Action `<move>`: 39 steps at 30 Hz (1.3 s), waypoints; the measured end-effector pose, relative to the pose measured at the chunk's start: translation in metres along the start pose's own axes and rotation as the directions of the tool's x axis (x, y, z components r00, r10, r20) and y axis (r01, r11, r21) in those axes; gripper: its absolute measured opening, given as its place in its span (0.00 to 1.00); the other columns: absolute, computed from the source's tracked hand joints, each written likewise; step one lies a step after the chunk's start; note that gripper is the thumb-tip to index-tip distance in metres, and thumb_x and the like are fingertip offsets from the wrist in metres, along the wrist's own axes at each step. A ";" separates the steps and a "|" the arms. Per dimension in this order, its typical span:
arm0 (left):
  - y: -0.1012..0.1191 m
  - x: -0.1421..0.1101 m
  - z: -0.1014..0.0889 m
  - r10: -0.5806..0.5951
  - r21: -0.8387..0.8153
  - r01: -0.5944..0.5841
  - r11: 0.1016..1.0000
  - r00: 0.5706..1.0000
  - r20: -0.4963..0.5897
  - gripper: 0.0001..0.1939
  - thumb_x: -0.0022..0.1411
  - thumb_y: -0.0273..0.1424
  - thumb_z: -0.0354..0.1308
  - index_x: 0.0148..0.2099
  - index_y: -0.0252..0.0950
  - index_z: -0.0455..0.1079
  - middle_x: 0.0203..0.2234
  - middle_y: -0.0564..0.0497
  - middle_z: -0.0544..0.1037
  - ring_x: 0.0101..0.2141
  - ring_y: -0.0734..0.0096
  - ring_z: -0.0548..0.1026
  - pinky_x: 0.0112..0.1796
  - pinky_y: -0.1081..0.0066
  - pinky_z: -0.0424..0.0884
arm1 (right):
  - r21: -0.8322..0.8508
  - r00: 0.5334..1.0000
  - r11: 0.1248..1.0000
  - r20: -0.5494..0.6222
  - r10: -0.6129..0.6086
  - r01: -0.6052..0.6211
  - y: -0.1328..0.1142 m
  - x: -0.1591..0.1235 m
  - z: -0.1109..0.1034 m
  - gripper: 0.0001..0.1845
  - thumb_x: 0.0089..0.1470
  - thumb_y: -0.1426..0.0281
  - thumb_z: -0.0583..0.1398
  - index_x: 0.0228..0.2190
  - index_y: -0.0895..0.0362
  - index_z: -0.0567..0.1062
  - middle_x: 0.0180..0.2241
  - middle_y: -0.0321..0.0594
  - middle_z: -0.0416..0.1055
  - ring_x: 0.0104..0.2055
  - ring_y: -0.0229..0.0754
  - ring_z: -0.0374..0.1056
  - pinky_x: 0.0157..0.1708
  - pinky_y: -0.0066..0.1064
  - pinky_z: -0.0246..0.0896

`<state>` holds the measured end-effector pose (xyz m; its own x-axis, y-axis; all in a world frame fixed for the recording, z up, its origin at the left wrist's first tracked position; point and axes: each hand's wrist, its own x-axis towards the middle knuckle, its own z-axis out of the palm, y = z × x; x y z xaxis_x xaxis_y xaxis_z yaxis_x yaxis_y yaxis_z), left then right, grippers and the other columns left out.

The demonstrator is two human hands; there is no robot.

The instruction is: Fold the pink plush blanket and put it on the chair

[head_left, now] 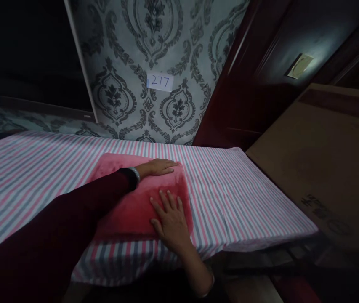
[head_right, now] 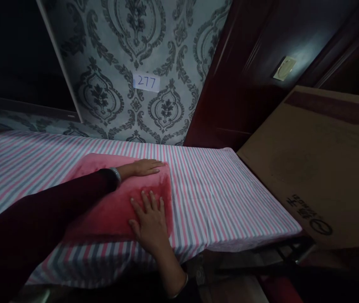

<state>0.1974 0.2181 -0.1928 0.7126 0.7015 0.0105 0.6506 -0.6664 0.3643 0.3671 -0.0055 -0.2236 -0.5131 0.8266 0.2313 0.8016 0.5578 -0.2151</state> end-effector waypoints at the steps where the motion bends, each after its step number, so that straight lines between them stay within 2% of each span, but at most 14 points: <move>1: -0.001 0.000 0.000 0.006 -0.016 -0.007 1.000 1.000 -0.014 0.33 0.74 0.50 0.41 0.74 0.43 0.56 0.70 0.47 0.62 0.69 0.60 0.59 0.67 0.61 0.52 | 0.000 1.000 1.000 0.000 0.003 -0.003 0.000 0.000 0.000 0.35 0.68 0.55 0.55 0.71 0.38 0.52 0.75 0.35 0.42 0.75 0.57 0.40 0.70 0.61 0.40; 4: 0.004 -0.004 0.001 0.000 0.009 0.001 1.000 0.998 -0.061 0.32 0.75 0.48 0.39 0.74 0.43 0.56 0.70 0.47 0.62 0.69 0.61 0.59 0.67 0.61 0.51 | -0.005 1.000 1.000 0.002 0.013 -0.013 0.001 0.001 0.001 0.34 0.68 0.55 0.54 0.71 0.38 0.53 0.74 0.34 0.43 0.75 0.57 0.41 0.70 0.61 0.40; 9: 0.023 -0.011 -0.009 -0.153 0.162 0.162 0.973 0.986 -0.070 0.33 0.74 0.47 0.43 0.76 0.42 0.51 0.74 0.40 0.51 0.72 0.49 0.49 0.68 0.46 0.41 | -0.012 1.000 1.000 0.022 0.020 -0.020 0.001 -0.001 -0.004 0.33 0.68 0.56 0.54 0.70 0.40 0.55 0.74 0.35 0.44 0.75 0.55 0.40 0.70 0.59 0.38; 11: 0.029 -0.023 -0.017 -0.143 0.172 0.149 0.974 0.989 -0.048 0.34 0.74 0.47 0.45 0.76 0.40 0.50 0.74 0.39 0.50 0.72 0.49 0.48 0.68 0.46 0.40 | -0.010 0.999 1.000 0.035 0.030 -0.030 -0.001 -0.002 -0.011 0.32 0.69 0.57 0.54 0.70 0.41 0.56 0.74 0.36 0.45 0.75 0.55 0.40 0.70 0.59 0.38; 14: 0.030 -0.057 -0.027 -0.094 0.124 0.093 0.988 0.996 0.004 0.32 0.75 0.46 0.41 0.75 0.40 0.51 0.74 0.45 0.52 0.72 0.55 0.48 0.69 0.50 0.40 | 0.011 0.999 1.000 0.053 0.012 -0.012 -0.013 0.004 -0.023 0.30 0.70 0.58 0.54 0.69 0.45 0.60 0.73 0.41 0.49 0.75 0.55 0.42 0.70 0.59 0.39; 18: 0.019 -0.117 -0.027 -0.057 0.114 0.055 0.992 0.998 0.021 0.29 0.76 0.44 0.37 0.75 0.45 0.51 0.73 0.50 0.54 0.73 0.64 0.48 0.69 0.54 0.35 | 0.086 0.975 0.976 0.076 -0.208 0.201 -0.042 0.028 -0.029 0.26 0.71 0.57 0.53 0.66 0.45 0.65 0.69 0.39 0.59 0.72 0.49 0.50 0.70 0.51 0.43; 20: 0.011 -0.139 -0.023 -0.074 0.164 0.074 0.984 0.997 -0.008 0.29 0.76 0.45 0.39 0.75 0.47 0.52 0.73 0.49 0.54 0.73 0.62 0.48 0.69 0.50 0.33 | 0.102 0.941 0.944 0.097 -0.324 0.314 -0.056 0.041 -0.022 0.27 0.71 0.55 0.52 0.67 0.45 0.65 0.70 0.39 0.58 0.72 0.48 0.50 0.70 0.50 0.45; 22: 0.004 -0.152 -0.019 -0.098 0.222 0.103 0.970 0.995 -0.031 0.30 0.75 0.46 0.42 0.75 0.47 0.52 0.74 0.46 0.53 0.73 0.56 0.46 0.68 0.44 0.34 | 0.104 0.915 0.922 0.121 -0.385 0.374 -0.065 0.048 -0.011 0.29 0.71 0.53 0.52 0.68 0.45 0.62 0.72 0.41 0.53 0.74 0.50 0.45 0.70 0.54 0.42; 25: -0.003 -0.156 -0.015 -0.103 0.255 0.111 0.961 0.994 -0.042 0.32 0.74 0.48 0.44 0.75 0.48 0.51 0.74 0.45 0.51 0.73 0.51 0.43 0.67 0.41 0.36 | 0.112 0.908 0.919 0.149 -0.392 0.378 -0.068 0.048 0.003 0.32 0.70 0.52 0.52 0.70 0.45 0.57 0.74 0.42 0.46 0.75 0.53 0.39 0.71 0.60 0.37; 30: -0.028 -0.150 -0.024 -0.076 0.229 0.072 0.971 0.997 0.010 0.34 0.73 0.51 0.43 0.76 0.49 0.47 0.75 0.49 0.48 0.73 0.57 0.42 0.69 0.50 0.34 | 0.130 0.913 0.925 0.158 -0.375 0.358 -0.064 0.043 0.009 0.32 0.70 0.52 0.52 0.71 0.44 0.55 0.74 0.40 0.44 0.76 0.52 0.35 0.71 0.59 0.35; 35: -0.061 -0.149 -0.040 -0.236 0.177 0.237 0.955 0.971 -0.027 0.35 0.73 0.52 0.39 0.76 0.46 0.48 0.74 0.48 0.52 0.72 0.56 0.48 0.68 0.52 0.40 | 0.142 0.914 0.924 0.158 -0.375 0.354 -0.063 0.044 0.010 0.33 0.70 0.52 0.52 0.71 0.44 0.54 0.75 0.38 0.42 0.76 0.50 0.33 0.72 0.57 0.34; 39: -0.071 -0.153 -0.048 -0.306 0.110 0.313 0.943 0.949 -0.077 0.37 0.72 0.53 0.37 0.74 0.40 0.54 0.71 0.45 0.61 0.70 0.59 0.56 0.68 0.57 0.47 | 0.153 0.915 0.923 0.149 -0.374 0.353 -0.063 0.045 0.012 0.33 0.70 0.52 0.52 0.71 0.44 0.54 0.75 0.39 0.43 0.76 0.51 0.34 0.72 0.57 0.33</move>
<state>0.0291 0.1700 -0.1761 0.4572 0.8889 -0.0301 0.8657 -0.4370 0.2441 0.2900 -0.0027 -0.2110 -0.8154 0.5588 0.1511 0.5119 0.8180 -0.2625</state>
